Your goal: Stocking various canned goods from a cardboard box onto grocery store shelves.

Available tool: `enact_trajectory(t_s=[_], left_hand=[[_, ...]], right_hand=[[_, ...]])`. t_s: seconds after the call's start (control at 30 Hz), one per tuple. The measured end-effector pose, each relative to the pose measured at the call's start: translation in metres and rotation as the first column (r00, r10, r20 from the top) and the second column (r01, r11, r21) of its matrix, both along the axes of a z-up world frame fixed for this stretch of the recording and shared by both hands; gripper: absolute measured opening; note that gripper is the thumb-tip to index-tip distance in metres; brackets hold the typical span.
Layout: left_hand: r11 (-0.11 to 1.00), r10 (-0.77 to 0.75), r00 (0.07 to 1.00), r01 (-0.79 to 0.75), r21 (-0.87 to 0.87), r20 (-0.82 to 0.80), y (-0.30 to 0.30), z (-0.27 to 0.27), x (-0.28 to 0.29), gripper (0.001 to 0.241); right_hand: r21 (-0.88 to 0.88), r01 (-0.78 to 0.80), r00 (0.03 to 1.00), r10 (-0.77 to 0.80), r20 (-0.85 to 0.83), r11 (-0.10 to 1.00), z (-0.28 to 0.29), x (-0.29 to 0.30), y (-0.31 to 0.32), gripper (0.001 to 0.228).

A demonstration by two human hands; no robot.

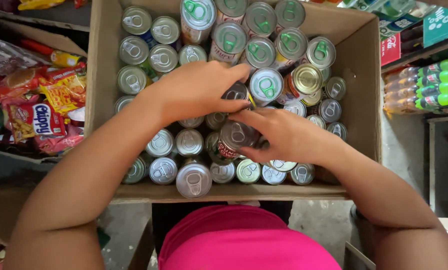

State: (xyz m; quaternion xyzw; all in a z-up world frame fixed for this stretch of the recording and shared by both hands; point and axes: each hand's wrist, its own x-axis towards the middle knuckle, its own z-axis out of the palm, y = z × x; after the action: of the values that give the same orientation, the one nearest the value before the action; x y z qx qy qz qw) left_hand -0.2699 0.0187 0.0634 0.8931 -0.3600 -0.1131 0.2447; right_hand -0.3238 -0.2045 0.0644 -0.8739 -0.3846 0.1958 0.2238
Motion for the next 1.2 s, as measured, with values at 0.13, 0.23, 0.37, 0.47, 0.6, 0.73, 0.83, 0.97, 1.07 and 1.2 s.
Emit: enact_trajectory(t_s=[0.13,0.23,0.37,0.47,0.6,0.73,0.83,0.97,1.07,1.2], left_hand=[[1.0,-0.016,1.0,0.016,-0.021,-0.008,-0.003,-0.005,-0.001,0.049],[0.997,-0.025,1.0,0.024,-0.074,-0.009,-0.003,-0.008,-0.002,0.046],[0.989,-0.044,0.999,0.04,-0.144,-0.022,-0.004,-0.014,0.0,0.047],[0.989,-0.042,0.994,0.027,-0.144,-0.102,-0.005,-0.014,0.002,0.042],[0.976,-0.133,0.98,0.104,-0.189,-0.147,-0.008,-0.013,0.003,0.05],[0.979,-0.096,0.986,0.068,-0.195,-0.138,-0.015,-0.011,-0.011,0.058],[0.982,-0.058,0.994,0.039,-0.183,-0.097,-0.022,-0.016,-0.016,0.061],[0.992,0.017,0.985,-0.038,-0.12,-0.171,-0.025,-0.019,-0.021,0.07],[0.993,0.073,0.979,-0.089,-0.076,-0.193,-0.029,-0.026,-0.024,0.069],[0.989,0.06,0.981,-0.084,-0.123,-0.186,-0.033,-0.036,-0.027,0.075]], right_hand=[[0.002,0.037,0.999,-0.037,-0.002,0.999,0.0,0.0,-0.002,0.064],[0.073,0.025,0.999,-0.026,0.023,0.997,0.004,0.002,-0.009,0.061],[0.239,0.098,0.992,-0.113,0.05,0.966,0.03,0.014,-0.041,0.06],[0.382,0.325,0.937,-0.35,-0.007,0.865,0.038,0.016,-0.063,0.059],[0.564,0.374,0.876,-0.48,0.046,0.736,0.028,0.016,-0.072,0.056],[0.492,0.256,0.824,-0.453,0.339,0.832,0.025,0.017,-0.068,0.053],[0.429,0.175,0.824,-0.371,0.429,0.886,0.032,0.018,-0.062,0.057],[0.38,0.082,0.858,-0.259,0.444,0.921,0.037,0.019,-0.058,0.07],[0.356,0.052,0.885,-0.208,0.416,0.933,0.04,0.022,-0.057,0.075],[0.355,0.012,0.906,-0.16,0.393,0.935,0.039,0.022,-0.058,0.077]])
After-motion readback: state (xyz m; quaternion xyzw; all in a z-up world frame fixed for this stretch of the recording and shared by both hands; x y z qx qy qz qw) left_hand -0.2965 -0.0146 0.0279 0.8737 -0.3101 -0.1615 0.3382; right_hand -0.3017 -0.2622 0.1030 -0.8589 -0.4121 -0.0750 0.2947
